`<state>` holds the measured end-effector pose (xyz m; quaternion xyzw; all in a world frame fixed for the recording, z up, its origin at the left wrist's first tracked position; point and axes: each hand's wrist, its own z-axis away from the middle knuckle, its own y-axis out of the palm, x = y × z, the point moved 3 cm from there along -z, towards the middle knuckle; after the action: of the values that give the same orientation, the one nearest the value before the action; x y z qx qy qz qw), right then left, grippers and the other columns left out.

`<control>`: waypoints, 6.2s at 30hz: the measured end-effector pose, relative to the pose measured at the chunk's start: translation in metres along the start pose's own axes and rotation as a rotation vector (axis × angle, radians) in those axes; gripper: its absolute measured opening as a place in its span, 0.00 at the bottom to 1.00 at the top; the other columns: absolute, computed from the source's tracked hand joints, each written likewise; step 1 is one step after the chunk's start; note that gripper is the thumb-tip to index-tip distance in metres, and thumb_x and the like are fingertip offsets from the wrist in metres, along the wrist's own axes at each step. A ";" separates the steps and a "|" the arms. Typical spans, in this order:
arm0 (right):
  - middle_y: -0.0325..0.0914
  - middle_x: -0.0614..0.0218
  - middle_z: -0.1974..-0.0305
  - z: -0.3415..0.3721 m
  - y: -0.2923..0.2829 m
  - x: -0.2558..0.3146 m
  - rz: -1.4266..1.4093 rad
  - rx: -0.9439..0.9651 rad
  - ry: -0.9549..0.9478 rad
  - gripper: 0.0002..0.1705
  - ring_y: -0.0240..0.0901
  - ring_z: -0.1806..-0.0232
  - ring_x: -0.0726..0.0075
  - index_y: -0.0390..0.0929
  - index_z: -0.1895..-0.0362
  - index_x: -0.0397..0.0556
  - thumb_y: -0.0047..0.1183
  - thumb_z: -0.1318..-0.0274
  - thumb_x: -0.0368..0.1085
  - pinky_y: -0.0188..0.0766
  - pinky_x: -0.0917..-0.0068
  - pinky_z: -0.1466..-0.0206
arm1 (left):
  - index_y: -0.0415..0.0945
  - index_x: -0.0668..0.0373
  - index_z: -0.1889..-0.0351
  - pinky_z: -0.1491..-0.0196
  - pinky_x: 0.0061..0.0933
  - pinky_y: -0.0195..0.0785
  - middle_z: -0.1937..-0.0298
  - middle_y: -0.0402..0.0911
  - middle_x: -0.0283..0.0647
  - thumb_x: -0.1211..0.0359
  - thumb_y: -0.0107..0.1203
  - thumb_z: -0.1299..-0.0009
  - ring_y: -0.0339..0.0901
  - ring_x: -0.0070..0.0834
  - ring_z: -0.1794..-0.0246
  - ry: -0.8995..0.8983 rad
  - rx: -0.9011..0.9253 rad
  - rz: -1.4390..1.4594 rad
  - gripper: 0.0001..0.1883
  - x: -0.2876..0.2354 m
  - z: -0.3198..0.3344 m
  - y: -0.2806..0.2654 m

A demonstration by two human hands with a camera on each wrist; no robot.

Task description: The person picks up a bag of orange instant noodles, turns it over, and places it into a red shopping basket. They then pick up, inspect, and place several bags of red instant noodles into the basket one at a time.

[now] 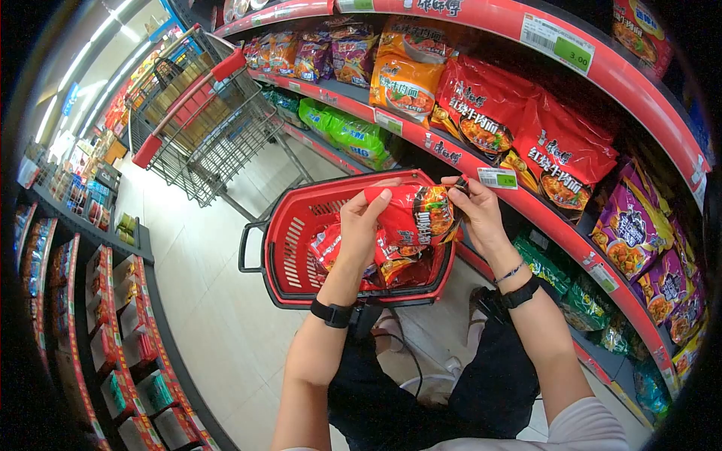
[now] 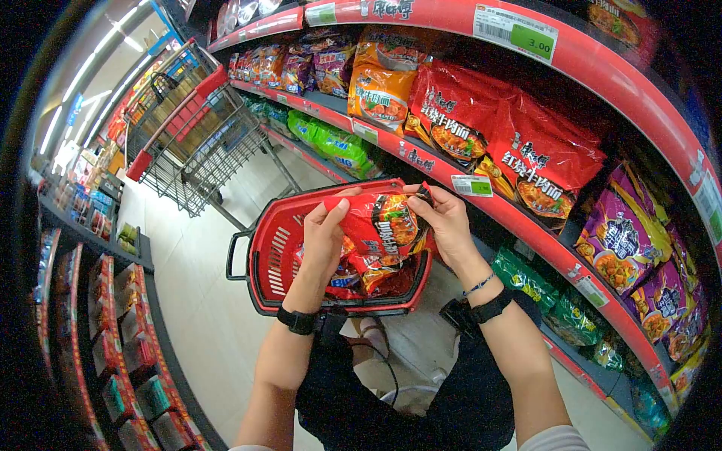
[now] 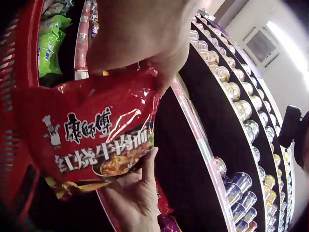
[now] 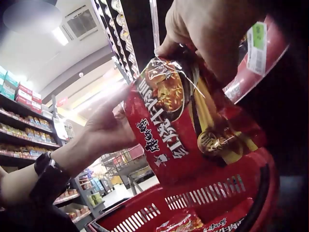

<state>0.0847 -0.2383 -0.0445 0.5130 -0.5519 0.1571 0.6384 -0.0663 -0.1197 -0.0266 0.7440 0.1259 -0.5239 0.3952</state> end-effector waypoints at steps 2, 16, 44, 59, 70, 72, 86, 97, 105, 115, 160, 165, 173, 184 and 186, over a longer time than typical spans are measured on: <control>0.78 0.69 0.59 0.000 0.001 0.000 0.016 -0.001 -0.004 0.14 0.72 0.59 0.79 0.76 0.55 0.41 0.55 0.45 0.31 0.69 0.79 0.51 | 0.76 0.67 0.54 0.50 0.26 0.68 0.54 0.79 0.41 0.70 0.51 0.31 0.76 0.25 0.53 -0.013 -0.003 0.057 0.12 0.003 -0.001 -0.003; 0.79 0.69 0.60 0.001 0.017 0.012 -0.002 0.025 -0.094 0.11 0.72 0.59 0.81 0.78 0.58 0.39 0.55 0.45 0.31 0.69 0.81 0.54 | 0.73 0.60 0.53 0.45 0.35 0.66 0.54 0.79 0.38 0.63 0.50 0.30 0.75 0.29 0.51 -0.110 -0.060 0.307 0.13 0.014 -0.002 -0.010; 0.80 0.71 0.63 0.000 -0.024 0.008 0.143 -0.150 -0.054 0.11 0.74 0.65 0.81 0.78 0.58 0.44 0.53 0.42 0.36 0.72 0.79 0.59 | 0.67 0.64 0.44 0.42 0.26 0.57 0.47 0.73 0.39 0.62 0.50 0.29 0.67 0.25 0.45 0.143 -0.340 -0.332 0.20 -0.001 -0.007 -0.014; 0.72 0.67 0.47 -0.004 -0.008 -0.016 -0.397 0.019 0.164 0.18 0.68 0.46 0.71 0.68 0.45 0.47 0.46 0.38 0.35 0.63 0.71 0.42 | 0.78 0.67 0.57 0.64 0.15 0.64 0.64 0.80 0.32 0.63 0.49 0.29 0.72 0.12 0.67 0.293 -0.269 -0.345 0.15 -0.018 -0.004 -0.006; 0.73 0.69 0.47 0.003 0.008 -0.007 -0.340 0.068 0.125 0.21 0.69 0.47 0.72 0.67 0.43 0.47 0.50 0.40 0.36 0.65 0.71 0.43 | 0.78 0.68 0.60 0.67 0.15 0.63 0.67 0.80 0.31 0.65 0.49 0.28 0.70 0.11 0.71 0.375 -0.318 -0.383 0.14 -0.022 -0.009 -0.010; 0.73 0.68 0.48 0.006 0.017 -0.003 -0.055 0.057 0.060 0.23 0.68 0.47 0.73 0.66 0.43 0.46 0.54 0.44 0.34 0.65 0.73 0.43 | 0.78 0.69 0.60 0.68 0.15 0.62 0.69 0.79 0.29 0.66 0.51 0.29 0.68 0.10 0.71 0.353 -0.392 -0.136 0.13 -0.020 -0.014 -0.013; 0.72 0.63 0.49 0.035 0.007 0.037 0.081 -0.128 -0.162 0.28 0.69 0.48 0.72 0.63 0.42 0.41 0.56 0.49 0.26 0.65 0.73 0.43 | 0.79 0.65 0.64 0.74 0.20 0.62 0.80 0.76 0.36 0.65 0.55 0.33 0.68 0.13 0.79 0.626 -0.447 -0.812 0.11 -0.019 -0.020 0.015; 0.72 0.64 0.52 0.029 -0.015 0.072 0.155 -0.413 -0.491 0.23 0.70 0.53 0.72 0.63 0.44 0.44 0.53 0.44 0.30 0.71 0.75 0.53 | 0.56 0.57 0.48 0.58 0.29 0.74 0.57 0.66 0.38 0.63 0.52 0.31 0.71 0.27 0.60 0.353 -0.287 0.150 0.20 0.038 -0.040 0.085; 0.72 0.55 0.52 -0.010 -0.023 0.110 0.339 -0.614 -0.823 0.24 0.71 0.52 0.70 0.62 0.47 0.38 0.56 0.45 0.30 0.68 0.74 0.49 | 0.65 0.62 0.44 0.44 0.27 0.60 0.47 0.67 0.42 0.66 0.48 0.30 0.65 0.27 0.42 0.535 0.021 0.007 0.18 0.037 -0.047 0.174; 0.73 0.59 0.56 -0.084 -0.032 0.169 0.112 -0.456 -0.456 0.21 0.74 0.58 0.57 0.65 0.52 0.38 0.56 0.51 0.23 0.81 0.64 0.59 | 0.61 0.65 0.38 0.32 0.31 0.43 0.33 0.58 0.48 0.63 0.50 0.30 0.51 0.34 0.30 0.483 0.239 -0.120 0.25 0.045 -0.083 0.188; 0.67 0.44 0.48 0.032 0.019 -0.108 1.282 0.910 0.185 0.28 0.63 0.43 0.44 0.65 0.46 0.35 0.50 0.45 0.44 0.60 0.60 0.40 | 0.70 0.70 0.49 0.58 0.32 0.70 0.57 0.78 0.48 0.63 0.59 0.37 0.77 0.33 0.60 -0.815 -0.364 -0.491 0.23 0.174 -0.028 -0.145; 0.69 0.50 0.50 0.026 0.018 -0.091 1.475 0.837 0.006 0.27 0.67 0.47 0.48 0.65 0.45 0.38 0.49 0.44 0.42 0.66 0.59 0.46 | 0.72 0.70 0.51 0.58 0.32 0.70 0.57 0.79 0.49 0.62 0.61 0.40 0.77 0.33 0.60 -0.802 -0.466 -0.579 0.25 0.187 -0.005 -0.150; 0.69 0.52 0.51 0.016 0.017 -0.077 1.519 0.831 0.046 0.26 0.67 0.48 0.48 0.66 0.45 0.41 0.52 0.46 0.42 0.66 0.59 0.46 | 0.74 0.70 0.54 0.58 0.32 0.71 0.58 0.80 0.50 0.60 0.65 0.46 0.79 0.34 0.60 -0.801 -0.574 -0.706 0.26 0.205 -0.011 -0.150; 0.64 0.51 0.43 -0.007 -0.006 -0.046 1.523 0.475 0.030 0.29 0.61 0.41 0.48 0.64 0.43 0.41 0.52 0.45 0.44 0.59 0.61 0.39 | 0.78 0.66 0.62 0.62 0.30 0.70 0.67 0.81 0.45 0.62 0.72 0.57 0.79 0.30 0.68 -0.507 -0.373 -0.594 0.26 0.164 -0.035 -0.128; 0.62 0.49 0.42 -0.009 -0.013 -0.042 1.521 0.434 0.037 0.33 0.60 0.39 0.48 0.62 0.41 0.39 0.53 0.46 0.46 0.58 0.63 0.38 | 0.77 0.66 0.62 0.63 0.29 0.71 0.64 0.81 0.42 0.68 0.67 0.49 0.78 0.27 0.67 -0.398 -0.362 -0.844 0.18 0.103 -0.032 -0.102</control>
<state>0.0852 -0.2204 -0.0862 0.1054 -0.6975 0.6630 0.2506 -0.0628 -0.0534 -0.1591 0.4333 0.4271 -0.7396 0.2879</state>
